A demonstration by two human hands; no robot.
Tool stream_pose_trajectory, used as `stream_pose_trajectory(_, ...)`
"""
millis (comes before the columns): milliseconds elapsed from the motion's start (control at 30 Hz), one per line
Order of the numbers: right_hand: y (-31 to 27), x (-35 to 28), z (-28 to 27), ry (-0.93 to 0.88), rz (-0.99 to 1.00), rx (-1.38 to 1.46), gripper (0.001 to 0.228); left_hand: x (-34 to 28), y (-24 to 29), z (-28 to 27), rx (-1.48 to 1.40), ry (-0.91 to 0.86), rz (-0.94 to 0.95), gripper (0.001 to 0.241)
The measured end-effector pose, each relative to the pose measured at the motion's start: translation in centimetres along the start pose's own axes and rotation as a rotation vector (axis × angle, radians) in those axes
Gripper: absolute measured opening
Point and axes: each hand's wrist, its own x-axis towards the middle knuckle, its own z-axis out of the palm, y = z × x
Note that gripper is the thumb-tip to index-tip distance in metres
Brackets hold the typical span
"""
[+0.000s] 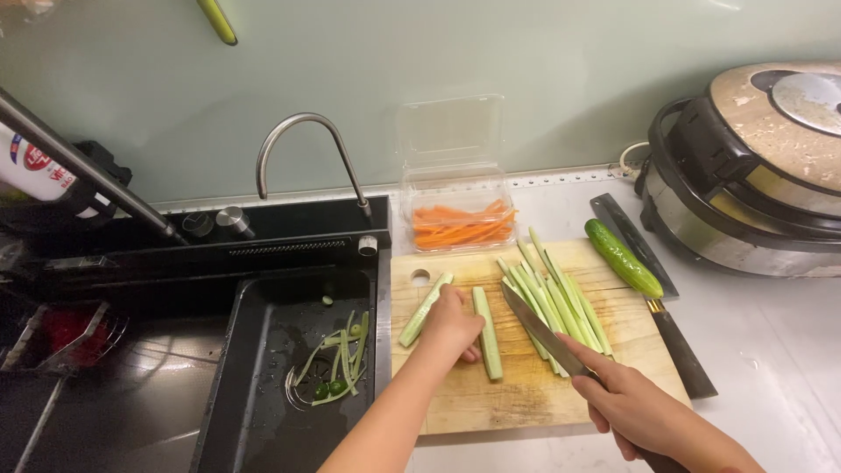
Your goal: Slice cucumbers into sticks on a wooden cutting board.
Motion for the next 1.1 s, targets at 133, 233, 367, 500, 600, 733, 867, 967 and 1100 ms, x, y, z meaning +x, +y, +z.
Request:
stream_pose_trajectory(133, -0.5, 0.4, 1.2, 0.024, -0.085, 0.014, 0.066, 0.6, -0.9, 0.2, -0.058, -0.038, 0.023, 0.052)
stream_pose_trajectory(233, -2.2, 0.0, 2.1, 0.076, -0.098, -0.008, 0.063, 1.0, -1.3, 1.3, -0.178, -0.071, 0.047, 0.049)
stream_pose_trajectory(367, -4.2, -0.7, 3.0, 0.128, -0.087, -0.106, 0.062, 1.0, -1.4, 1.9, -0.280, -0.064, 0.080, 0.048)
stream_pose_trajectory(500, -5.0, -0.6, 3.5, 0.135, -0.078, -0.223, 0.063, 1.3, -1.7, 2.2, -0.339, -0.051, 0.086, 0.045)
stream_pose_trajectory(600, -5.2, -0.3, 3.7, 0.128, -0.089, -0.209, 0.064, 0.9, -1.6, 2.1, -0.341, -0.044, 0.090, 0.044)
stream_pose_trajectory(733, -5.7, -0.2, 3.9, 0.130, -0.073, -0.233, 0.064, 0.6, -1.4, 1.8, -0.332, -0.058, 0.079, 0.045)
stream_pose_trajectory(867, -5.7, 0.0, 4.3, 0.146, -0.091, -0.292, 0.063, 0.5, -1.4, 1.8, -0.334, -0.056, 0.070, 0.046)
stream_pose_trajectory(967, -6.1, 0.3, 4.9, 0.166, -0.115, -0.366, 0.061, 0.5, -1.5, 1.9, -0.340, -0.057, 0.072, 0.045)
stream_pose_trajectory(1100, -5.9, 1.9, 5.7, 0.217, -0.141, -0.519, 0.062, 0.4, -1.4, 1.9, -0.333, -0.048, 0.061, 0.041)
